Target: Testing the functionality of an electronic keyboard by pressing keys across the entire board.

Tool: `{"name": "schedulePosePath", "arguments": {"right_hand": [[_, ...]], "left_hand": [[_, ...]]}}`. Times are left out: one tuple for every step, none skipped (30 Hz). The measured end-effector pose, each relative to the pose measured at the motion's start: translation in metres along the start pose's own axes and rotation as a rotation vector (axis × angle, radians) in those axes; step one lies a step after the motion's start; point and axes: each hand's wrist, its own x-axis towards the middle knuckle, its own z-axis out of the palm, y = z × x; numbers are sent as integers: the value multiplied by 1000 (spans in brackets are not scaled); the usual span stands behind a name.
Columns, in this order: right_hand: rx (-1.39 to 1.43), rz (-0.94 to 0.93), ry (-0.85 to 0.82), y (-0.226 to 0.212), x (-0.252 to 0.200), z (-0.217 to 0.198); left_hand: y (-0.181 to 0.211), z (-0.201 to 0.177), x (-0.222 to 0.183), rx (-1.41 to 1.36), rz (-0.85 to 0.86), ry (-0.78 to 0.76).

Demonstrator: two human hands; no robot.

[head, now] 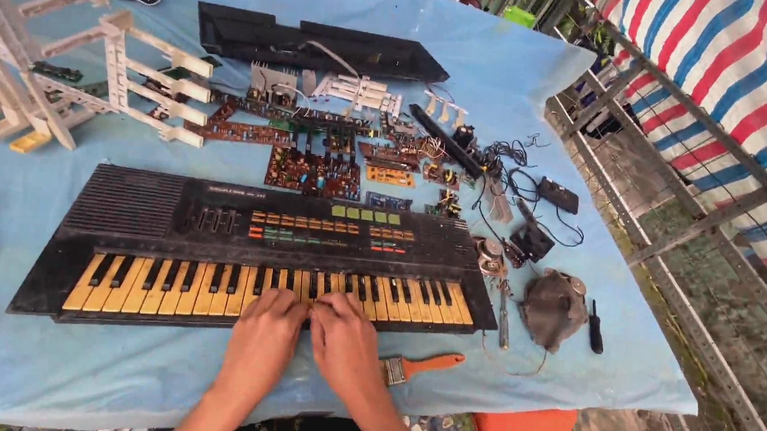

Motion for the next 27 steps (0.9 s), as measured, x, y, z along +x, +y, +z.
{"name": "schedulePosePath", "arguments": {"right_hand": [[-14, 16, -7, 0, 2, 1], [-15, 16, -8, 4, -1, 7], [-50, 1, -23, 8, -3, 12], [-85, -13, -39, 12, -5, 18], [-85, -13, -40, 15, -7, 21], [-112, -21, -37, 17, -10, 25], [-140, -30, -34, 20, -13, 28], [-137, -32, -40, 20, -13, 29], [-142, -39, -43, 20, -14, 29], [-151, -49, -41, 20, -13, 30], [-151, -53, -39, 19, -11, 28], [-148, -56, -42, 18, -11, 25], [-144, -59, -44, 17, -11, 23], [-144, -60, -46, 18, -10, 24], [-151, -53, -48, 19, -9, 25], [-158, -46, -49, 20, -8, 26], [-158, -48, -49, 20, -9, 25], [-143, -55, -44, 20, -8, 23], [-127, -62, -39, 19, -8, 21], [-126, -65, -39, 18, -7, 18], [-113, -69, -35, 18, -7, 15], [-102, -72, -30, 18, -6, 12], [-102, -74, -29, 18, -7, 11], [-100, -74, -31, 20, -7, 10], [-97, -74, -34, 21, -8, 10], [-99, -76, -31, 23, -8, 8], [-84, -58, -32, 25, -9, 6]], "left_hand": [[0, 1, 1, 11, -2, -9], [-1, 3, -2, 10, -3, -8], [-1, 6, -4, 41, 18, -24], [-2, 8, -7, 72, 38, -41], [-4, 11, -8, 71, 38, -41], [-6, 14, -11, 74, 48, -55], [-8, 17, -15, 76, 58, -69], [-9, 20, -16, 75, 52, -71], [-10, 23, -18, 86, 59, -71], [-11, 26, -17, 98, 71, -65], [-12, 24, -15, 99, 70, -62], [-12, 22, -14, 83, 70, -65], [-12, 21, -14, 67, 71, -68], [-11, 20, -12, 67, 68, -68], [-11, 20, -11, 75, 54, -81], [-11, 20, -10, 85, 40, -93], [-11, 21, -11, 86, 38, -92], [-12, 20, -11, 73, 40, -91], [-12, 20, -11, 61, 42, -89], [-13, 17, -11, 63, 40, -88], [-14, 14, -11, 25, 28, -107], [-15, 11, -10, -15, 18, -125], [-16, 12, -11, -14, 18, -123], [-18, 12, -12, 6, 26, -124], [-20, 13, -12, 25, 33, -125], [-21, 10, -12, 26, 35, -122], [-22, 7, -11, 41, 56, -81]]}}
